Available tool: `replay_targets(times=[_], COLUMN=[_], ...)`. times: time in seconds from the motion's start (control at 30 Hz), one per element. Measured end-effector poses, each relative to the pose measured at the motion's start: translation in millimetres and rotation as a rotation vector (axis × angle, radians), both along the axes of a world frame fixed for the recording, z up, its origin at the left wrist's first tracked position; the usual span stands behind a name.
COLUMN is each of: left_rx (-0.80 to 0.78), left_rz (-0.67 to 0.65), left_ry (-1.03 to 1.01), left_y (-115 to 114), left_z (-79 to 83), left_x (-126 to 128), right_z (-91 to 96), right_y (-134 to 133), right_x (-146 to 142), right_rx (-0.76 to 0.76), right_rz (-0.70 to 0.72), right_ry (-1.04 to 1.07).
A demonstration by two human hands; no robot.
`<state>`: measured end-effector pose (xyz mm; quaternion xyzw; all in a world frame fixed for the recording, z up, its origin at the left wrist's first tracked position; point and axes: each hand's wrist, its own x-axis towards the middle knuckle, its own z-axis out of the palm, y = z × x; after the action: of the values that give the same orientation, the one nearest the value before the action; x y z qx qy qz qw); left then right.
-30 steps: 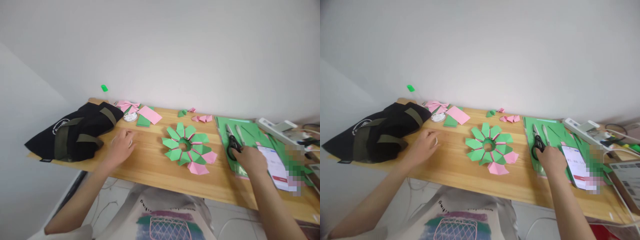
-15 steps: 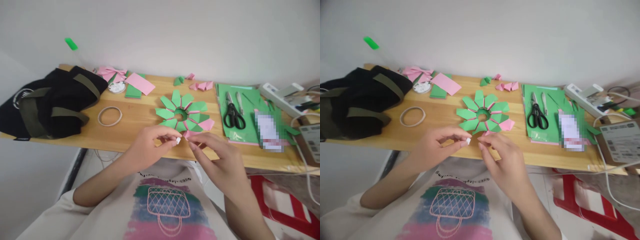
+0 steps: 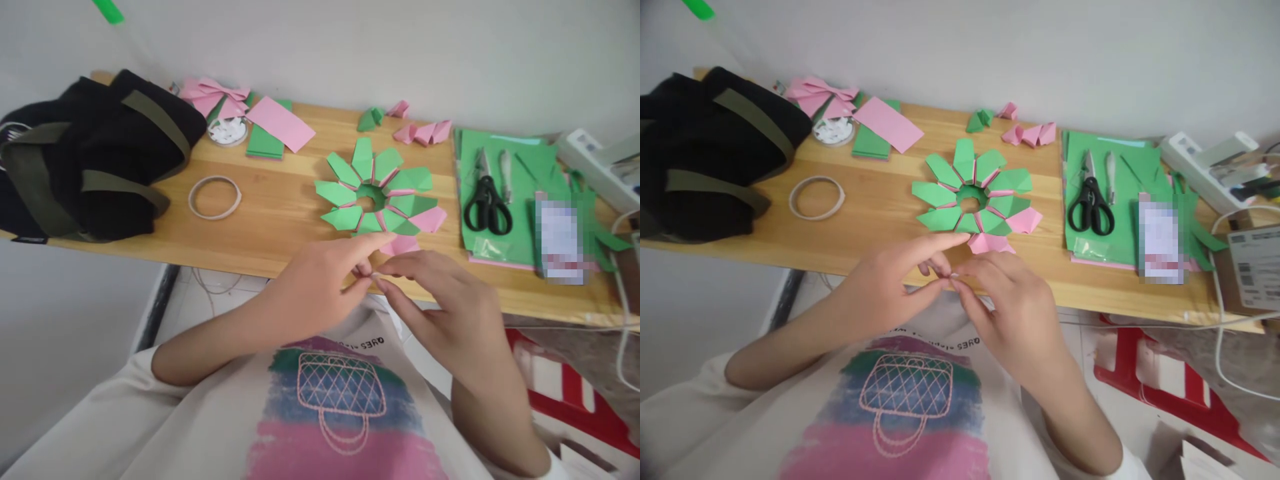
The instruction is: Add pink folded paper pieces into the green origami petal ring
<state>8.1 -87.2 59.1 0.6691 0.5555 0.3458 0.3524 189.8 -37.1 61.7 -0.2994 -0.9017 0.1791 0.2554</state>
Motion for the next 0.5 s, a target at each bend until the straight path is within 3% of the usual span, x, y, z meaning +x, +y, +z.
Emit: replay_targets(times=[0.1, 0.2, 0.33, 0.43, 0.5], left_rx=[-0.008, -0.121, -0.304, -0.312, -0.274], left_rz=[0.002, 0.004, 0.029, 0.096, 0.152], left_ry=[-0.038, -0.169, -0.315, -0.335, -0.35], left_y=[-2, -3, -3, 0, 5], left_z=[-0.4, -2.7, -20.5, -43.6, -58.1], left_x=[1, -2, -6, -4, 0], right_z=[-2.7, -6.4, -12.8, -21.6, -30.5], right_y=[0, -1, -6, -6, -3], right_x=[1, 6, 20, 28, 28], right_rx=[0.008, -0.012, -0.118, -0.124, -0.002], right_rz=[0.04, 0.095, 0.114, -0.039, -0.188], right_ry=[-0.007, 0.032, 0.117, 0.21, 0.208])
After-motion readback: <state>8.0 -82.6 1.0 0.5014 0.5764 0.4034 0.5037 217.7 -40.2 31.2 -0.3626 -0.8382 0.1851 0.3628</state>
